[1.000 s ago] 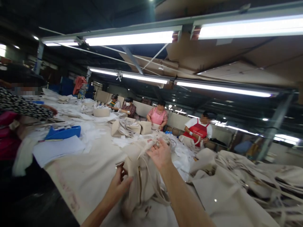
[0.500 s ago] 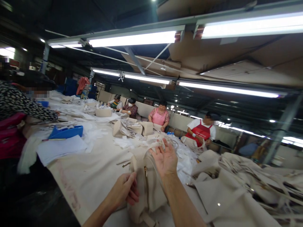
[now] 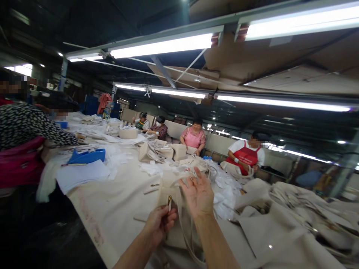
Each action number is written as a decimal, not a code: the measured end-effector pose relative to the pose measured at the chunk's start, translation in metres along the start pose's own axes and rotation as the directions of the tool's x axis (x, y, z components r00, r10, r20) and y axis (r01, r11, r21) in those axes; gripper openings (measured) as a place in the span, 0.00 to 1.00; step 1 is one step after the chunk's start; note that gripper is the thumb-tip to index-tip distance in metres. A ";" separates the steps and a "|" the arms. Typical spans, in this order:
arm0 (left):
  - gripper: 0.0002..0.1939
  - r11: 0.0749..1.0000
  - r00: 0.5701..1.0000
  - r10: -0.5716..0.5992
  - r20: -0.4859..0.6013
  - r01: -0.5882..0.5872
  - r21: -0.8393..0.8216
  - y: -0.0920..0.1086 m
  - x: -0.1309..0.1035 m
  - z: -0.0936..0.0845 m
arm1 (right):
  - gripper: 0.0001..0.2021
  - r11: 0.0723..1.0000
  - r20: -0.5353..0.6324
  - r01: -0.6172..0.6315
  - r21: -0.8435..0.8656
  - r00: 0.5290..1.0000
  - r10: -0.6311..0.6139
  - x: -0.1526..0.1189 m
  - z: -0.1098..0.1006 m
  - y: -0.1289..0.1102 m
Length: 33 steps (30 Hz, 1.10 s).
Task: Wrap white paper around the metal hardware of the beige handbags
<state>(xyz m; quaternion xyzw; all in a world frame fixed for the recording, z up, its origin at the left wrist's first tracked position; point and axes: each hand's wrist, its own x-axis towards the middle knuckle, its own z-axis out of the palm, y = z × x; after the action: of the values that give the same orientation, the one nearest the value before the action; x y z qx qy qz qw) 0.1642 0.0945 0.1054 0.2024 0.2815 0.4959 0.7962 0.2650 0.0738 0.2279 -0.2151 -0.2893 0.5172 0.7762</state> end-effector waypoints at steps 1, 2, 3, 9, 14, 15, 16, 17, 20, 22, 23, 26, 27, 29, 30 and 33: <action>0.06 0.998 0.999 0.039 -0.007 -0.039 0.047 -0.001 -0.002 0.000 | 0.12 1.000 0.011 -0.001 -0.015 1.000 0.001 0.000 -0.001 0.001; 0.09 0.985 0.994 0.110 -0.020 -0.107 0.132 -0.001 -0.003 0.001 | 0.12 1.000 0.022 -0.001 -0.028 1.000 0.001 0.001 -0.001 0.002; 0.11 0.948 0.977 0.211 -0.026 -0.198 0.249 0.000 -0.004 0.002 | 0.12 0.999 0.029 0.000 -0.036 1.000 0.001 0.001 -0.002 0.003; 0.12 0.606 0.848 0.519 0.107 -0.454 0.653 0.015 0.002 0.002 | 0.12 0.999 0.032 -0.020 -0.048 0.999 0.021 0.003 -0.006 0.007; 0.11 0.669 0.911 0.369 0.182 -0.396 0.629 0.018 0.004 -0.009 | 0.10 1.000 0.008 -0.025 -0.011 1.000 0.025 0.008 -0.006 0.003; 0.10 0.661 0.895 0.403 0.191 -0.428 0.616 0.019 0.004 -0.012 | 0.10 1.000 0.011 -0.026 -0.009 1.000 0.026 0.009 -0.006 0.002; 0.08 0.661 0.877 0.444 0.185 -0.460 0.593 0.020 0.004 -0.014 | 0.10 1.000 0.016 -0.027 -0.011 0.999 0.027 0.009 -0.007 0.002; 0.08 0.673 0.861 0.481 0.164 -0.482 0.561 0.022 0.004 -0.016 | 0.11 1.000 0.017 -0.028 -0.012 0.999 0.029 0.009 -0.007 0.002; 0.10 0.780 0.886 0.458 0.069 -0.438 0.447 0.028 0.008 -0.018 | 0.11 0.999 0.000 -0.041 -0.004 0.999 0.041 0.009 -0.011 0.004; 0.11 0.841 0.924 0.379 0.054 -0.369 0.396 0.029 0.011 -0.016 | 0.10 0.999 0.001 -0.039 0.012 0.999 0.039 0.010 -0.014 0.007; 0.12 0.865 0.938 0.343 0.050 -0.337 0.371 0.029 0.012 -0.015 | 0.09 0.999 0.013 -0.033 0.016 0.999 0.033 0.010 -0.015 0.009; 0.13 0.907 0.961 0.276 0.023 -0.268 0.324 0.026 0.013 -0.013 | 0.08 1.000 0.057 -0.016 0.012 0.998 0.015 0.012 -0.017 0.010; 0.13 0.909 0.961 0.276 0.006 -0.263 0.323 0.024 0.012 -0.013 | 0.08 1.000 0.061 -0.017 0.007 0.998 0.016 0.012 -0.017 0.010; 0.13 0.895 0.946 0.322 -0.032 -0.293 0.338 0.018 0.011 -0.011 | 0.08 0.999 0.049 -0.034 0.007 0.998 0.034 0.013 -0.016 0.008; 0.13 0.880 0.931 0.361 -0.047 -0.323 0.348 0.015 0.010 -0.010 | 0.08 0.999 0.034 -0.046 0.011 0.998 0.046 0.013 -0.015 0.006; 0.11 0.796 0.863 0.503 -0.045 -0.442 0.414 0.007 0.008 -0.004 | 0.08 0.996 -0.014 -0.082 0.024 0.997 0.082 0.014 -0.014 0.001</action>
<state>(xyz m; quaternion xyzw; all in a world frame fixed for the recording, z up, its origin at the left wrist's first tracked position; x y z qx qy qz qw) 0.1599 0.1049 0.1045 0.3822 0.3746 0.6270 0.5661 0.2777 0.0870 0.2201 -0.2217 -0.2683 0.5502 0.7590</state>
